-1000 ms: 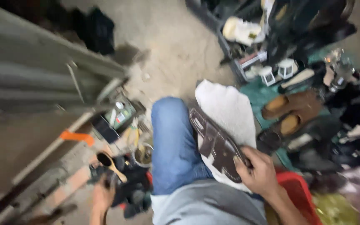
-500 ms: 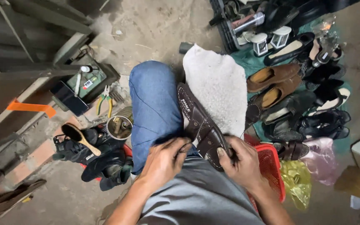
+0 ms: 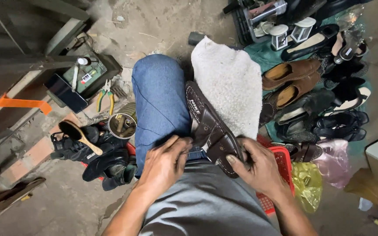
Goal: Hand-stitching the sole of a sandal to its upper part using a needle and thread.
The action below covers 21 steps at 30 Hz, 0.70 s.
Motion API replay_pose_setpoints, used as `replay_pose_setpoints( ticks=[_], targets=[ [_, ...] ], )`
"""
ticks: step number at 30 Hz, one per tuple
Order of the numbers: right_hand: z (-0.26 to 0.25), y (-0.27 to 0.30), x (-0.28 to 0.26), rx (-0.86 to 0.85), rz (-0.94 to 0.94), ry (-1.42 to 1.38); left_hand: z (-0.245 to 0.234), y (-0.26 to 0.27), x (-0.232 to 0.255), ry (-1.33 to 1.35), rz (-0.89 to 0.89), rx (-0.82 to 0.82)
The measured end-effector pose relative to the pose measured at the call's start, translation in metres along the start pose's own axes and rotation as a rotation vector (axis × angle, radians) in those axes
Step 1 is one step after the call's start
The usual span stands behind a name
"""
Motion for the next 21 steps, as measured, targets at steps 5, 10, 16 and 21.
replay_pose_setpoints(
  ticks=[5, 10, 16, 21],
  targets=[
    [0.009, 0.008, 0.028, -0.034, 0.019, -0.019, 0.011, 0.001, -0.007, 0.104, -0.145, -0.144],
    [-0.001, 0.011, 0.069, 0.068, 0.075, -0.235, -0.001, 0.003, 0.002, 0.312, -0.087, -0.019],
    [-0.038, 0.024, 0.158, 0.307, 0.259, -0.391, 0.001, -0.001, 0.017, 0.436, 0.059, -0.125],
    [-0.032, 0.046, 0.190, 0.399, 0.370, -0.688, 0.015, 0.000, 0.019, 0.352, -0.005, -0.243]
  ],
)
Point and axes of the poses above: each hand's wrist, its own y-axis away from the middle knuckle, its own z-axis out of the palm, x = y × z, the point moved 6 cm from there along -y, towards the middle knuckle, and after that the axes turned 2 degrees about -y, right-handed, at the moved point
